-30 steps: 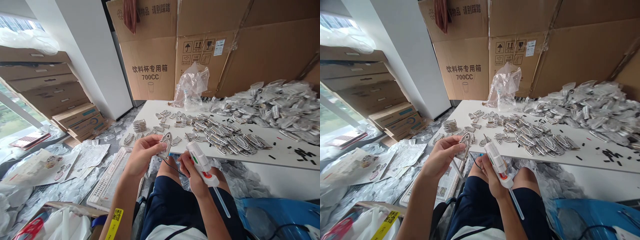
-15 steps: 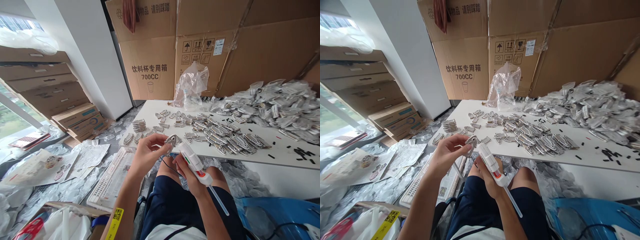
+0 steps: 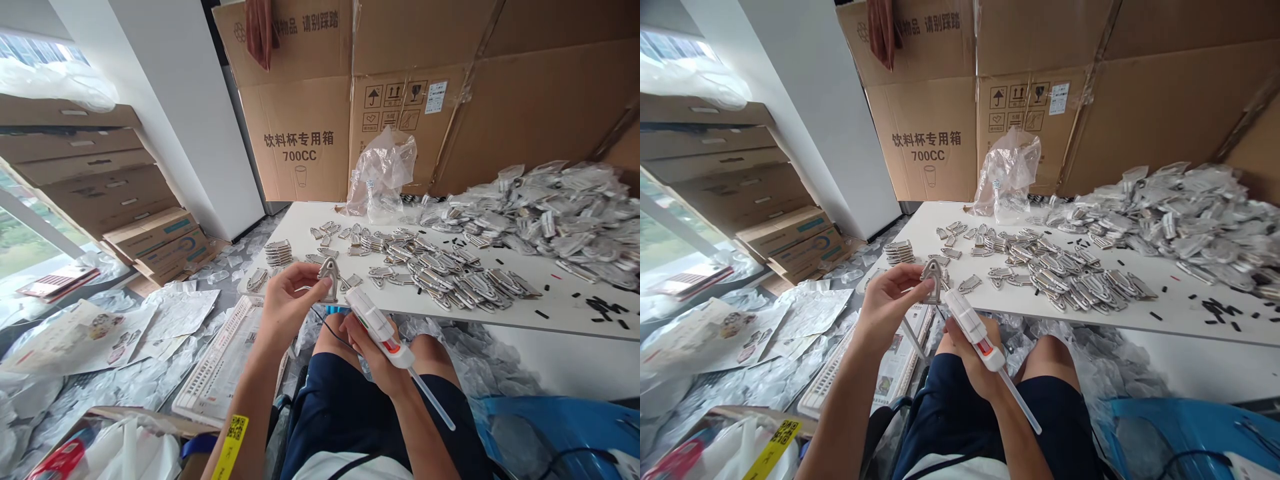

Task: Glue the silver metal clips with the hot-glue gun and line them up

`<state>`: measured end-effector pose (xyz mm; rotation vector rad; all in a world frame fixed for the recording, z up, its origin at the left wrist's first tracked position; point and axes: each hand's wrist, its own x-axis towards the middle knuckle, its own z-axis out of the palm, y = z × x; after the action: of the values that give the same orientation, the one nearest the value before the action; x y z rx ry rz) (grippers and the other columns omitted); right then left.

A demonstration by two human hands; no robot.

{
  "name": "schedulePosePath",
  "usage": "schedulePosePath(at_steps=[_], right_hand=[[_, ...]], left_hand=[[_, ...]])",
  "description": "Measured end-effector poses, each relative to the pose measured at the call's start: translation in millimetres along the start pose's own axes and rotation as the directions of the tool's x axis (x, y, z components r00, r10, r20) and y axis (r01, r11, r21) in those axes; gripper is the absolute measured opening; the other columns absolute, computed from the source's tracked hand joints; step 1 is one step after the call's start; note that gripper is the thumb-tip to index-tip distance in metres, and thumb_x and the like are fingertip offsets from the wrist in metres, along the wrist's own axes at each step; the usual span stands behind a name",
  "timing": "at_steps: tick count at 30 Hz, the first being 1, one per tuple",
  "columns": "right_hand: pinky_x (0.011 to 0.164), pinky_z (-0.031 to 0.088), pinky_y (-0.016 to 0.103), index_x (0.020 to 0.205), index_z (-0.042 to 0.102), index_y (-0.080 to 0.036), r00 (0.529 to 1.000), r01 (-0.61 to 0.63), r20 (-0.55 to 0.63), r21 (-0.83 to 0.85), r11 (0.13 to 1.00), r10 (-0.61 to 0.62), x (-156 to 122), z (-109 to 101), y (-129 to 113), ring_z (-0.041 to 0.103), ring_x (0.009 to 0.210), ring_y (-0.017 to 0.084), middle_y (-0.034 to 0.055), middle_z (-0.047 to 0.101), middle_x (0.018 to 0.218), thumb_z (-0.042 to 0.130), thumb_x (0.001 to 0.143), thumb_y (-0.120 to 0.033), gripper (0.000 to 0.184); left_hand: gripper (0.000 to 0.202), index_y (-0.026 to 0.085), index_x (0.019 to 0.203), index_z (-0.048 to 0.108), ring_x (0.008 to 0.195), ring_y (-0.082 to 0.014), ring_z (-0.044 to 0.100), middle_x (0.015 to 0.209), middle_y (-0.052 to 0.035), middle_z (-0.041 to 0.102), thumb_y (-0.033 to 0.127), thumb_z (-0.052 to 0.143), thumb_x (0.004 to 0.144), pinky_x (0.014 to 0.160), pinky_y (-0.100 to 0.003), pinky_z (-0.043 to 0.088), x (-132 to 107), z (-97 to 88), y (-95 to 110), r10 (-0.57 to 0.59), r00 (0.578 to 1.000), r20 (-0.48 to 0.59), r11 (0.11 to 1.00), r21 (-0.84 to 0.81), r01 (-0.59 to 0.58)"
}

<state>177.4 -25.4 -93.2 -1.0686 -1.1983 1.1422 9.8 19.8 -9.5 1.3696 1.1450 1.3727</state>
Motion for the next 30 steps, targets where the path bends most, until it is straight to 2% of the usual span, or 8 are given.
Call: schedulePosePath(at_steps=[5, 14, 18, 24, 30], right_hand=[[0.060, 0.045, 0.031, 0.081, 0.077, -0.020, 1.000, -0.009, -0.024, -0.002, 1.000, 0.009, -0.3, 1.8, -1.1, 0.058, 0.065, 0.019, 0.0028, 0.063, 0.068, 0.074, 0.093, -0.070, 0.051], [0.058, 0.041, 0.030, 0.083, 0.078, -0.020, 1.000, -0.003, -0.018, 0.037, 0.999, 0.004, -0.1, 0.0, 1.1, 0.053, 0.062, 0.016, 0.0008, 0.059, 0.066, 0.074, 0.095, -0.067, 0.049], [0.056, 0.037, 0.029, 0.085, 0.078, -0.019, 0.999, 0.011, -0.033, 0.053, 0.999, -0.010, -1.4, -0.2, 0.6, 0.048, 0.059, 0.014, -0.0008, 0.055, 0.064, 0.074, 0.096, -0.065, 0.048], [0.055, 0.033, 0.029, 0.082, 0.076, -0.018, 1.000, 0.013, -0.022, 0.109, 0.994, -0.010, -2.8, 1.3, -1.1, 0.042, 0.056, 0.012, -0.0026, 0.051, 0.061, 0.075, 0.096, -0.063, 0.048], [0.055, 0.036, 0.029, 0.084, 0.078, -0.018, 0.999, 0.027, -0.035, 0.053, 0.998, -0.025, -2.6, 0.9, -0.7, 0.046, 0.059, 0.014, -0.0007, 0.056, 0.064, 0.074, 0.097, -0.064, 0.047]], left_hand=[[0.030, 0.020, 0.095, 0.083, 0.087, -0.0205, 0.076, 0.092, -0.0050, 0.081, 0.037, 0.097, 0.075, 0.077, -0.029, 0.064, 3.7, -3.3, -6.8, 0.035, 0.993, -0.114, 0.999, 0.001, -0.035], [0.030, 0.020, 0.100, 0.085, 0.089, -0.0158, 0.077, 0.100, -0.0062, 0.086, 0.036, 0.098, 0.079, 0.082, -0.023, 0.060, 5.3, -8.5, -3.4, -0.097, 0.994, 0.050, 0.964, -0.243, 0.106], [0.027, 0.020, 0.103, 0.086, 0.092, -0.0154, 0.076, 0.104, -0.0068, 0.086, 0.035, 0.095, 0.083, 0.085, -0.022, 0.059, 3.6, -9.5, -0.7, -0.109, 0.986, 0.126, 0.941, -0.306, 0.143], [0.027, 0.019, 0.103, 0.086, 0.093, -0.0164, 0.076, 0.106, -0.0078, 0.086, 0.034, 0.096, 0.083, 0.087, -0.024, 0.059, 1.7, -10.7, 1.5, -0.107, 0.984, 0.142, 0.937, -0.318, 0.148], [0.025, 0.020, 0.104, 0.086, 0.092, -0.0153, 0.075, 0.102, -0.0059, 0.085, 0.034, 0.095, 0.084, 0.085, -0.022, 0.059, 0.3, -9.8, 0.8, -0.099, 0.979, 0.176, 0.920, -0.358, 0.158]])
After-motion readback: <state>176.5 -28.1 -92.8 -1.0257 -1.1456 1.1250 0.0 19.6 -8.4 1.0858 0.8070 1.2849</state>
